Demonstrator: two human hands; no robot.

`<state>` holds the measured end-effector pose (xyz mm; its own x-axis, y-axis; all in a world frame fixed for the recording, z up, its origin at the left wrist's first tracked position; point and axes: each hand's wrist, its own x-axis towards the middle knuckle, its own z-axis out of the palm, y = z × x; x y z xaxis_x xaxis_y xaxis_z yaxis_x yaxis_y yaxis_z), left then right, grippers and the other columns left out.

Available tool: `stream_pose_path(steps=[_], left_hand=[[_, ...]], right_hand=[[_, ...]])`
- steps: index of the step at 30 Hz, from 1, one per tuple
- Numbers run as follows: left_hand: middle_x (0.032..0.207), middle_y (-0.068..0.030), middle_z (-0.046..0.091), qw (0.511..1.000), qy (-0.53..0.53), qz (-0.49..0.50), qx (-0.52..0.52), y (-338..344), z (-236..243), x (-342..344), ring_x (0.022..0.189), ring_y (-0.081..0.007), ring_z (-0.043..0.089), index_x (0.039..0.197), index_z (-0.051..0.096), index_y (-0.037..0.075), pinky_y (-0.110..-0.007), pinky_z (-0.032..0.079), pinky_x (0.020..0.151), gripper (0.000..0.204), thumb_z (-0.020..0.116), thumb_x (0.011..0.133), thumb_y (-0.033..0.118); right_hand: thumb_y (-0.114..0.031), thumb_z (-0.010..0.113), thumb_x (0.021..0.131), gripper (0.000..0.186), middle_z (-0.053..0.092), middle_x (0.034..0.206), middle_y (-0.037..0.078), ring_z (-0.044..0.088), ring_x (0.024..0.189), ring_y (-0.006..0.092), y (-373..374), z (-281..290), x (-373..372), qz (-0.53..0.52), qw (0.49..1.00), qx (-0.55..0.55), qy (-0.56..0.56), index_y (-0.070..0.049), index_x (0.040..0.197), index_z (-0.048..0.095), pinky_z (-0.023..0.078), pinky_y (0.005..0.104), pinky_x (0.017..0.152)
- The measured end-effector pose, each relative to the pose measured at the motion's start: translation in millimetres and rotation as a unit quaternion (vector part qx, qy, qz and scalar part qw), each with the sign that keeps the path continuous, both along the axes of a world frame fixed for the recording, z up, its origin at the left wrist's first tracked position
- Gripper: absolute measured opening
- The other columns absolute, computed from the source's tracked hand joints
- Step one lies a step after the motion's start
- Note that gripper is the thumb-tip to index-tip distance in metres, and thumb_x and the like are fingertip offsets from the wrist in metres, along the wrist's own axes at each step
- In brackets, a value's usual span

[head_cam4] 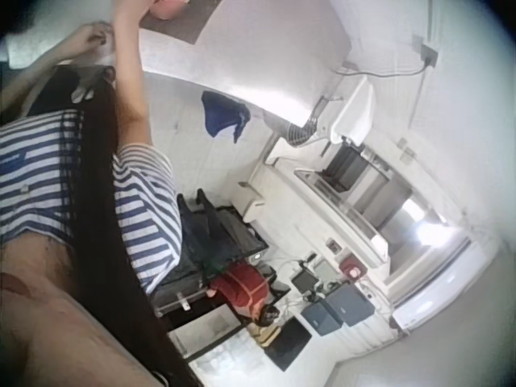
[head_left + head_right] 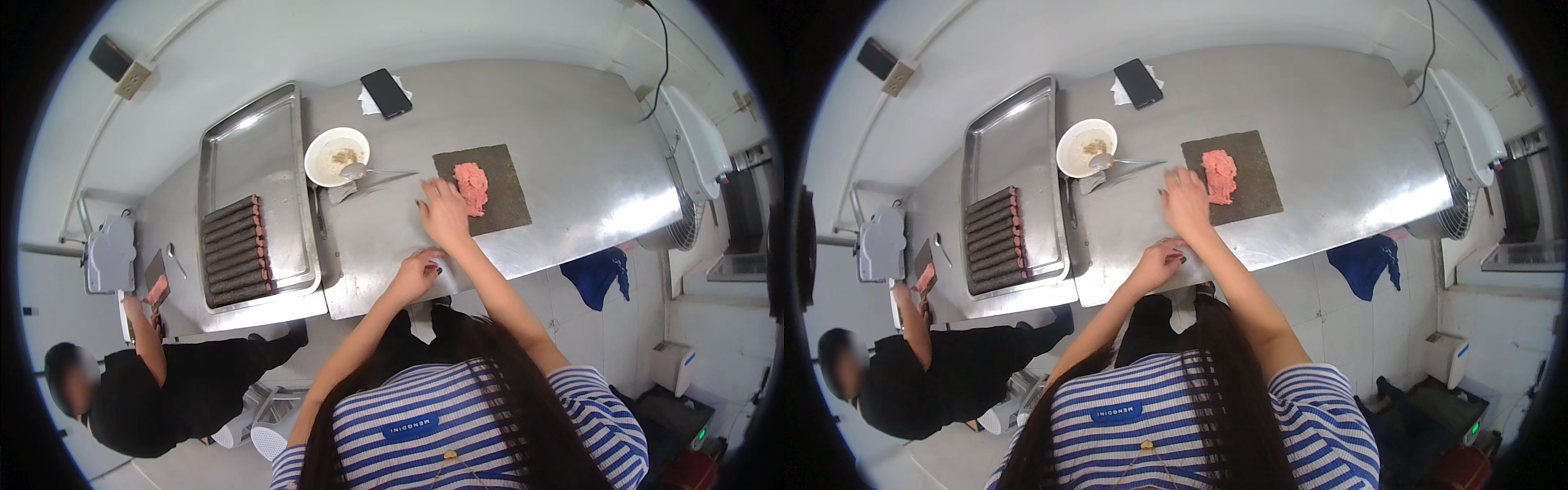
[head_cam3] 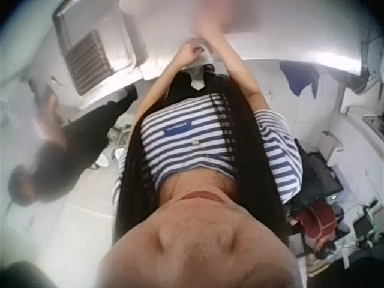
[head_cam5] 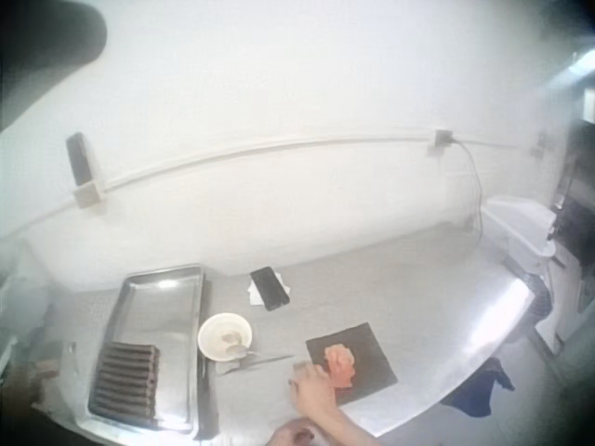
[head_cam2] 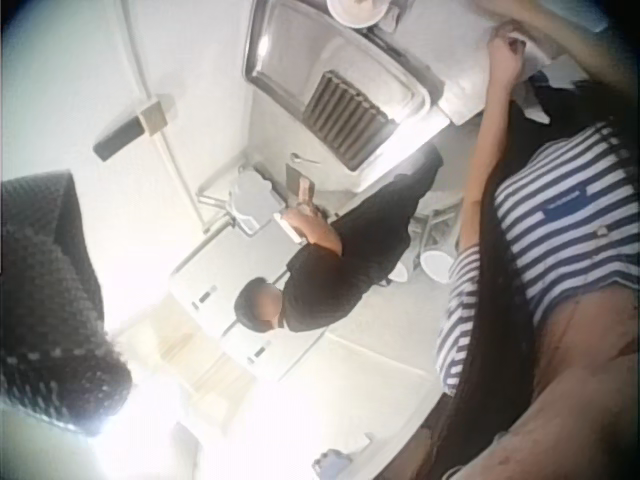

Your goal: The person spreads a pink filling onto a sheet of nori using a spoon, then rolls the nori into a cylindrical shape. The finished roll is placed on a metal tray alongside other completed rolls.

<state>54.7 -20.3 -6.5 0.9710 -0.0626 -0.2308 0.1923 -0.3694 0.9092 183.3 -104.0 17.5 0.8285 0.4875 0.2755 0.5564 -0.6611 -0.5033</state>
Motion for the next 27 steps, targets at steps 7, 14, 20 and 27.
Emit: stream_pose_path(steps=[7, 14, 20, 27], left_hand=[[0.112, -0.0195, 0.063, 0.998, -0.02, 0.049, 0.016, -6, 5, -7, 0.097, -0.0287, 0.067, 0.122, 0.052, -0.002, -0.036, 0.055, 0.084, 0.041, 0.056, 0.081, -0.002], [0.112, -0.0216, 0.063, 0.993, -0.029, 0.112, 0.024, -17, -6, 39, 0.1, -0.0325, 0.065, 0.118, 0.052, -0.003, -0.038, 0.052, 0.085, 0.036, 0.059, 0.084, 0.007], [0.112, -0.0123, 0.065, 0.983, 0.023, 0.139, -0.117, 47, -94, 119, 0.092, -0.0183, 0.059, 0.136, 0.034, 0.001, -0.034, 0.047, 0.087, 0.06, 0.064, 0.087, 0.02], [0.084, -0.0009, 0.058, 0.939, 0.175, 0.209, -0.208, 5, -41, 167, 0.067, -0.0068, 0.051, 0.124, 0.051, 0.003, -0.022, 0.04, 0.054, 0.043, 0.065, 0.083, 0.008]], right_hand=[[-0.004, 0.059, 0.079, 0.042, 0.059, 0.116, 0.018, 0.055, 0.111, 0.0326, 118, -14, 60, 0.077, 0.985, -0.131, 0.077, 0.001, 0.121, 0.055, 0.044, 0.0445, 0.093], [-0.001, 0.05, 0.081, 0.023, 0.06, 0.091, 0.018, 0.058, 0.094, 0.0362, 71, -6, 48, 0.052, 0.97, 0.237, 0.013, -0.001, 0.1, 0.063, 0.045, 0.0448, 0.084], [-0.004, 0.05, 0.085, 0.02, 0.062, 0.096, 0.015, 0.061, 0.082, 0.03, -19, 23, 43, -0.072, 0.921, 0.344, 0.171, -0.005, 0.099, 0.066, 0.049, 0.04, 0.077], [-0.011, 0.05, 0.082, 0.018, 0.067, 0.078, 0.013, 0.063, 0.073, 0.0293, -157, -59, 62, -0.285, 0.887, 0.319, 0.171, -0.008, 0.084, 0.068, 0.048, 0.0417, 0.068]])
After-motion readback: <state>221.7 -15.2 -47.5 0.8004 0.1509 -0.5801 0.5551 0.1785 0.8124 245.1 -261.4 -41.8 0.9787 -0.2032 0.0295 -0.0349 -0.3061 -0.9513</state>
